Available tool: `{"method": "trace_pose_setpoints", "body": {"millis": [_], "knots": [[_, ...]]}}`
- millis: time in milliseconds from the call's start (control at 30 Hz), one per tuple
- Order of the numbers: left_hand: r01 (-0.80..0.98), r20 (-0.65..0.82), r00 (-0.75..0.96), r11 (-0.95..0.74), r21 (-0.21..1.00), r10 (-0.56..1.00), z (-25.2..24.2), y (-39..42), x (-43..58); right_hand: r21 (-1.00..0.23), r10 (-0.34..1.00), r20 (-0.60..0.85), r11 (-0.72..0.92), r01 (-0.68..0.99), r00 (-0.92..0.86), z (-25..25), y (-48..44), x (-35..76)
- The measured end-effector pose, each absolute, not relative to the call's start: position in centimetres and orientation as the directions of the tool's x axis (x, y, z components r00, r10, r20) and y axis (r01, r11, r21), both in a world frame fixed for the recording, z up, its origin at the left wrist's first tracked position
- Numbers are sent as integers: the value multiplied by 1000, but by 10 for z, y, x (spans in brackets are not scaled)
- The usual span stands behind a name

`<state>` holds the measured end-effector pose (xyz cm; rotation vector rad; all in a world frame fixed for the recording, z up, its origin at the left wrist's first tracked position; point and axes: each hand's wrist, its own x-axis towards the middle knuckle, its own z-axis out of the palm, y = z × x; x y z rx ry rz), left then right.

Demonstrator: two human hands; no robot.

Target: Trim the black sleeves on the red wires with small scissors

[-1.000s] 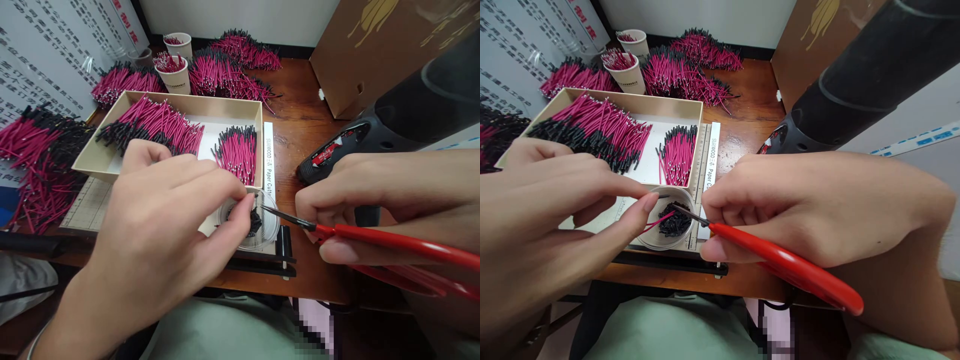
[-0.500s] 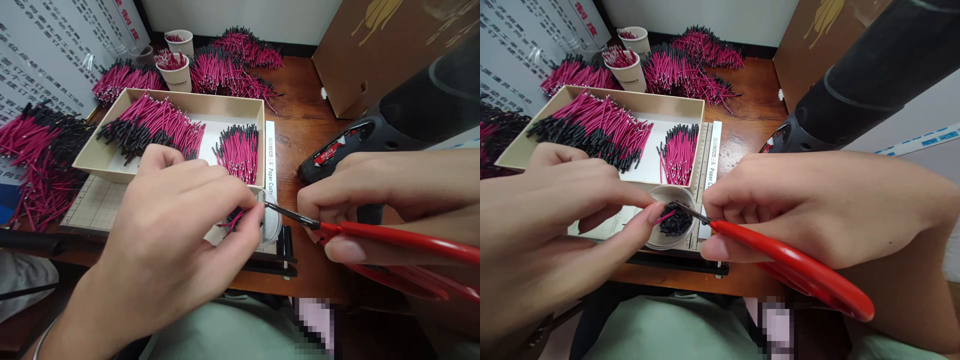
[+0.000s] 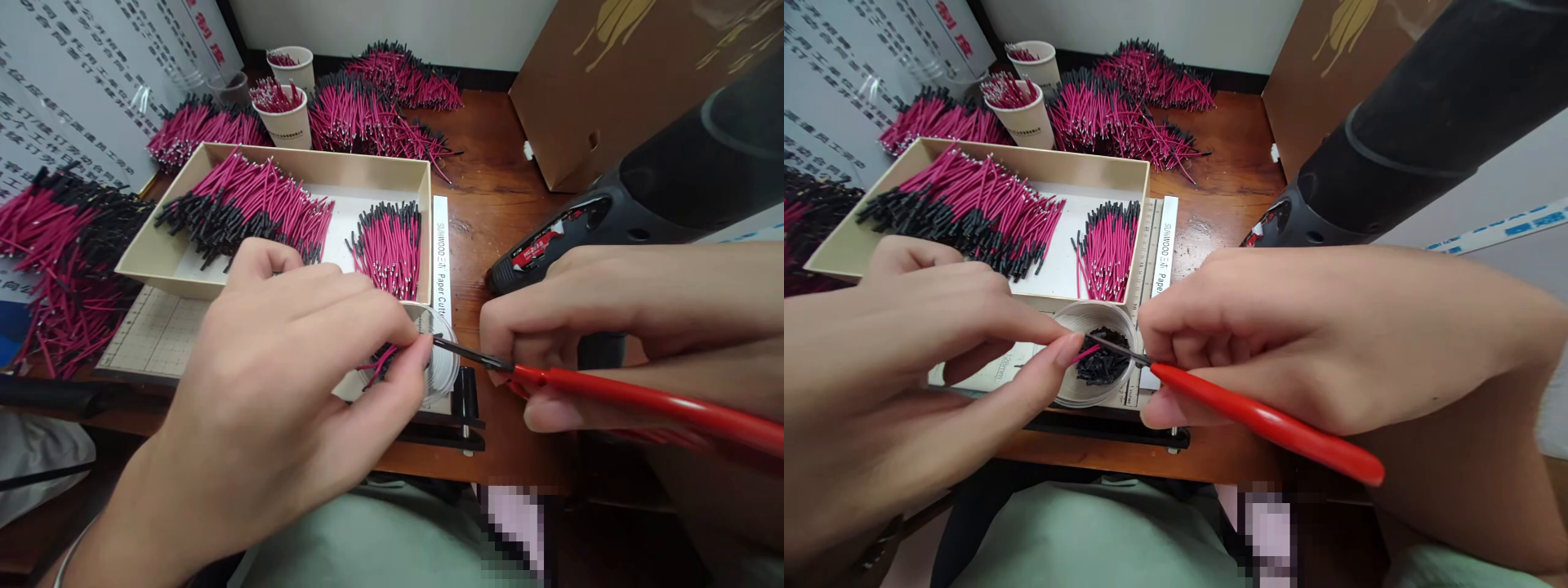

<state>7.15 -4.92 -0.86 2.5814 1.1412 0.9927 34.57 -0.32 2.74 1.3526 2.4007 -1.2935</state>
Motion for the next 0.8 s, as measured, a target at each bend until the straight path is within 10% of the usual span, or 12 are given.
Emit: {"method": "trace_pose_setpoints", "body": {"millis": [800], "knots": [[657, 501, 438, -646, 389, 747, -7, -48, 70, -779, 507, -457, 167, 604, -731, 26, 2, 346]]}}
